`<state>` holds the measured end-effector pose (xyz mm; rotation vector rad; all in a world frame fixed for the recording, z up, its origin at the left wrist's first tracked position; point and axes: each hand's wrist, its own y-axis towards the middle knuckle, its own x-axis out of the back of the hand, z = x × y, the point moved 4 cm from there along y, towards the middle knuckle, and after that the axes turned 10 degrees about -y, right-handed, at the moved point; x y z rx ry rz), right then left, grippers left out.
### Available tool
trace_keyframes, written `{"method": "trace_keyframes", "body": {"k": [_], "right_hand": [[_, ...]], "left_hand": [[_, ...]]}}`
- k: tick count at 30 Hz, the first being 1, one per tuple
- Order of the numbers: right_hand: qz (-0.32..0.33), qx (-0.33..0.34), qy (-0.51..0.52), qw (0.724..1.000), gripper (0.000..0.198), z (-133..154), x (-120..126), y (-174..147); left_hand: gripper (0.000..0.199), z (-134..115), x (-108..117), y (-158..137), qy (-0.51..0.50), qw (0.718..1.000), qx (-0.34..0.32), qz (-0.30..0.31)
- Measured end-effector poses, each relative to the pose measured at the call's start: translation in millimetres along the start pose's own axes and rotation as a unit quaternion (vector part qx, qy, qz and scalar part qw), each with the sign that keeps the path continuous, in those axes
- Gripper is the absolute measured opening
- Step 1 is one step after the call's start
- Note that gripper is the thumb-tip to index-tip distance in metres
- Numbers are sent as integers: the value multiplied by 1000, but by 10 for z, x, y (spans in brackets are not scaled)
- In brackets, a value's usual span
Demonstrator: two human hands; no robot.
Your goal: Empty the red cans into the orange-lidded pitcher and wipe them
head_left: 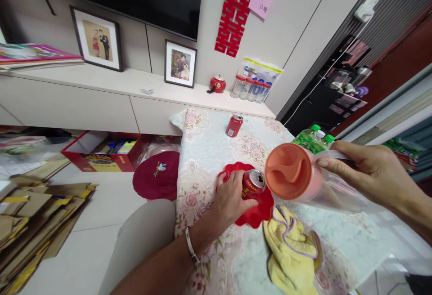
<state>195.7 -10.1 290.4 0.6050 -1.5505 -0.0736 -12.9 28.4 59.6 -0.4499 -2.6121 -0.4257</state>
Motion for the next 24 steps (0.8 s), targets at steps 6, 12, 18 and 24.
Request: {"method": "trace_keyframes", "body": {"k": [6, 12, 18, 24], "right_hand": [[6, 2, -7, 1000, 64, -47, -37, -14], [3, -7, -2, 1000, 64, -54, -40, -21], [0, 8, -6, 1000, 64, -12, -11, 6], [-8, 13, -10, 1000, 63, -17, -17, -3]], "left_hand": [[58, 6, -1, -6, -1, 1000, -1, -2], [62, -1, 1, -6, 1, 1000, -3, -2], [58, 2, -2, -5, -3, 1000, -4, -2], [60, -10, 10, 0, -3, 1000, 2, 2]]}}
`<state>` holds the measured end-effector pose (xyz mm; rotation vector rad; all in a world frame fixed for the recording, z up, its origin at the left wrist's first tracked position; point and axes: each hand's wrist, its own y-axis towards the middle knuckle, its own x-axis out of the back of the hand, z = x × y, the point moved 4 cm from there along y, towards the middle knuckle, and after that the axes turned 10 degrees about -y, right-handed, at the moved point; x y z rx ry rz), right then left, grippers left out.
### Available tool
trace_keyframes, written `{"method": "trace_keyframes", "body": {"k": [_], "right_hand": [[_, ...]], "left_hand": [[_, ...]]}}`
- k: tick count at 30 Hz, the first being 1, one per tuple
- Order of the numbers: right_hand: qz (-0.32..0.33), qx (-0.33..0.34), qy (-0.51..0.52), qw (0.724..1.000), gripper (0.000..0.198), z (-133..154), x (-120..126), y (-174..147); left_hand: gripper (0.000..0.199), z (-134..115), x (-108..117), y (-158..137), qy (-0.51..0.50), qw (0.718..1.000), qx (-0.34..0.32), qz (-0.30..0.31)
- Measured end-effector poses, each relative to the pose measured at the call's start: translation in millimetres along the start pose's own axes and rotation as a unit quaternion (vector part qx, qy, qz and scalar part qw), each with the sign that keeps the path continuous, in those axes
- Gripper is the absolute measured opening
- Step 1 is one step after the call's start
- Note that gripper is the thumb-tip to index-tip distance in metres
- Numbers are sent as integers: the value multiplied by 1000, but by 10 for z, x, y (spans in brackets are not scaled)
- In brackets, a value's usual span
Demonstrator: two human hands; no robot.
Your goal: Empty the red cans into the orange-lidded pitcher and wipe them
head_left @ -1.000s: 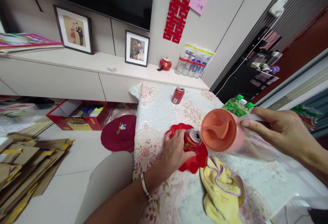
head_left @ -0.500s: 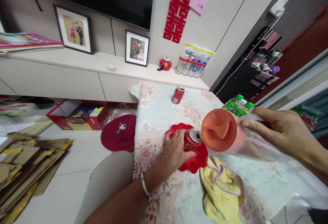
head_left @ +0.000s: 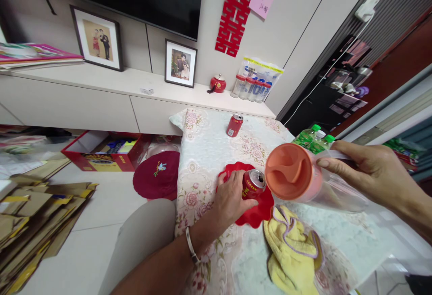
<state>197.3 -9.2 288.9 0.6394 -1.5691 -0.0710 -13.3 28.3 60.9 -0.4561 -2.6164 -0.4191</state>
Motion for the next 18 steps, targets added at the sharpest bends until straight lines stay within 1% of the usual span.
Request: {"method": "trace_keyframes", "body": {"k": [7, 10, 18], "right_hand": [[6, 0, 2, 1000, 69, 63, 29, 42], [-3, 4, -1, 1000, 69, 66, 28, 53], [0, 11, -7, 1000, 69, 66, 26, 34]], "left_hand": [[60, 5, -11, -8, 3, 1000, 0, 1], [60, 10, -16, -9, 4, 1000, 1, 0], [63, 19, -25, -7, 7, 1000, 0, 0]]}}
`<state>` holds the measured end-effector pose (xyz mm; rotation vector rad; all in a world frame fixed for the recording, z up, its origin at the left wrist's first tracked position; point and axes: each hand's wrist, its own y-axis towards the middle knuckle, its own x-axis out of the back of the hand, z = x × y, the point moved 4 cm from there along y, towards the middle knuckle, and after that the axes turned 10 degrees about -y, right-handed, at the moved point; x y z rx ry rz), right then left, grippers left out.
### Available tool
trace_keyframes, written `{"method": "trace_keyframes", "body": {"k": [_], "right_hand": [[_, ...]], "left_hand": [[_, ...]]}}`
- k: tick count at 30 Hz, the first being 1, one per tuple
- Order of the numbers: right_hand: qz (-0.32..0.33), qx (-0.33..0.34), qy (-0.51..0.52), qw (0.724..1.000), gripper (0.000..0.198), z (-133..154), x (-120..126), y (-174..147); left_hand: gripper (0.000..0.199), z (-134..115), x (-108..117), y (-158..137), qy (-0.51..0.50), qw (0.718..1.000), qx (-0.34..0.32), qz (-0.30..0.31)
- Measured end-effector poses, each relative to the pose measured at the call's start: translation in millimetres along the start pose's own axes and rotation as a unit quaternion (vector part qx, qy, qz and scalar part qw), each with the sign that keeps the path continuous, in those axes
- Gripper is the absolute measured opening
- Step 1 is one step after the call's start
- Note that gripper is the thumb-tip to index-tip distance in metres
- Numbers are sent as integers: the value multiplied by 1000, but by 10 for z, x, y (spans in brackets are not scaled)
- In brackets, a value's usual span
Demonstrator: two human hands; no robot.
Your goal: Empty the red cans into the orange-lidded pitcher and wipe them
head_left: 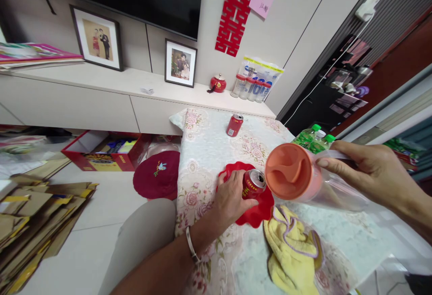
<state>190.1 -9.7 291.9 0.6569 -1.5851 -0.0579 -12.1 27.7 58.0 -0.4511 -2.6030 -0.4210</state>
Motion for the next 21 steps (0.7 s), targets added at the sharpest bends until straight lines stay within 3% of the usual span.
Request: {"method": "trace_keyframes", "body": {"k": [21], "right_hand": [[-10, 20, -7, 1000, 67, 27, 22, 22]], "left_hand": [[63, 4, -3, 9, 2, 1000, 0, 2]]}}
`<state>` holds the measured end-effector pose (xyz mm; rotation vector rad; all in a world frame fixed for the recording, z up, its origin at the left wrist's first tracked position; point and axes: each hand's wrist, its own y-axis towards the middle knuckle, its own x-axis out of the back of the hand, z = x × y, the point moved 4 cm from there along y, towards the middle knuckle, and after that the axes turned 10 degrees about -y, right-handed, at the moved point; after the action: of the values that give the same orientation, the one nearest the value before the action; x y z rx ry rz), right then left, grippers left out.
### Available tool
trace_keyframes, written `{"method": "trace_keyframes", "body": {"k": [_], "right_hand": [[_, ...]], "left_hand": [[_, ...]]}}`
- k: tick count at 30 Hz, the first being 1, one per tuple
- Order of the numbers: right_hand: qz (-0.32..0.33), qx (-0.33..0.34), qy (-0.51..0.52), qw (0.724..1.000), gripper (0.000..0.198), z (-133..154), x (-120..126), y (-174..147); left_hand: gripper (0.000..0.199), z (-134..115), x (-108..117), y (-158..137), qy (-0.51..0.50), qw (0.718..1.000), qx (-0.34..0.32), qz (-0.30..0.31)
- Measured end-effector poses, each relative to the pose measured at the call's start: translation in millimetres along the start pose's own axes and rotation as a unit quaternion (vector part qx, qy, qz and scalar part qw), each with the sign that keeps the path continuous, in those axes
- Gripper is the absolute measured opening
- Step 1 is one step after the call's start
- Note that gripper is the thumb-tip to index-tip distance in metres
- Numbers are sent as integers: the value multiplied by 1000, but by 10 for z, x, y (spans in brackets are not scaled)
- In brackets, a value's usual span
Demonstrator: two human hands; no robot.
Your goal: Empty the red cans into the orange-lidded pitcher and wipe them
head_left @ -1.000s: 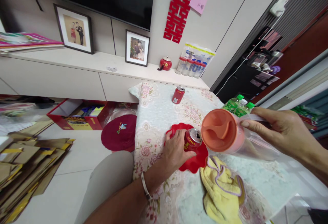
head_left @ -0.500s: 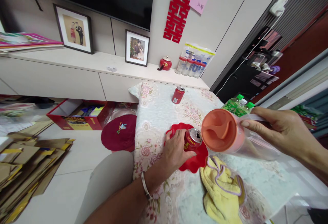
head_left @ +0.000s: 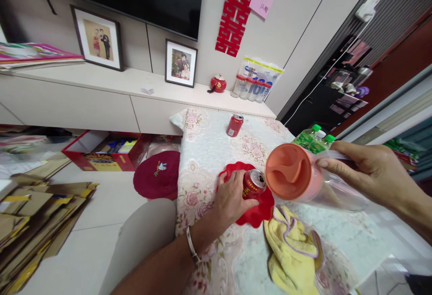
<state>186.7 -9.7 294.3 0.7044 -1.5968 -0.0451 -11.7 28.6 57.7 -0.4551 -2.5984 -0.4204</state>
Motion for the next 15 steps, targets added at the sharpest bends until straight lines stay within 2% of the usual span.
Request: {"method": "trace_keyframes", "body": {"k": [10, 15], "right_hand": [[-19, 7, 6, 1000, 61, -9, -23, -38], [-3, -3, 16, 1000, 62, -37, -42, -35]], "left_hand": [[62, -16, 15, -8, -1, 1000, 5, 6], [63, -8, 10, -2, -1, 1000, 3, 6]]}}
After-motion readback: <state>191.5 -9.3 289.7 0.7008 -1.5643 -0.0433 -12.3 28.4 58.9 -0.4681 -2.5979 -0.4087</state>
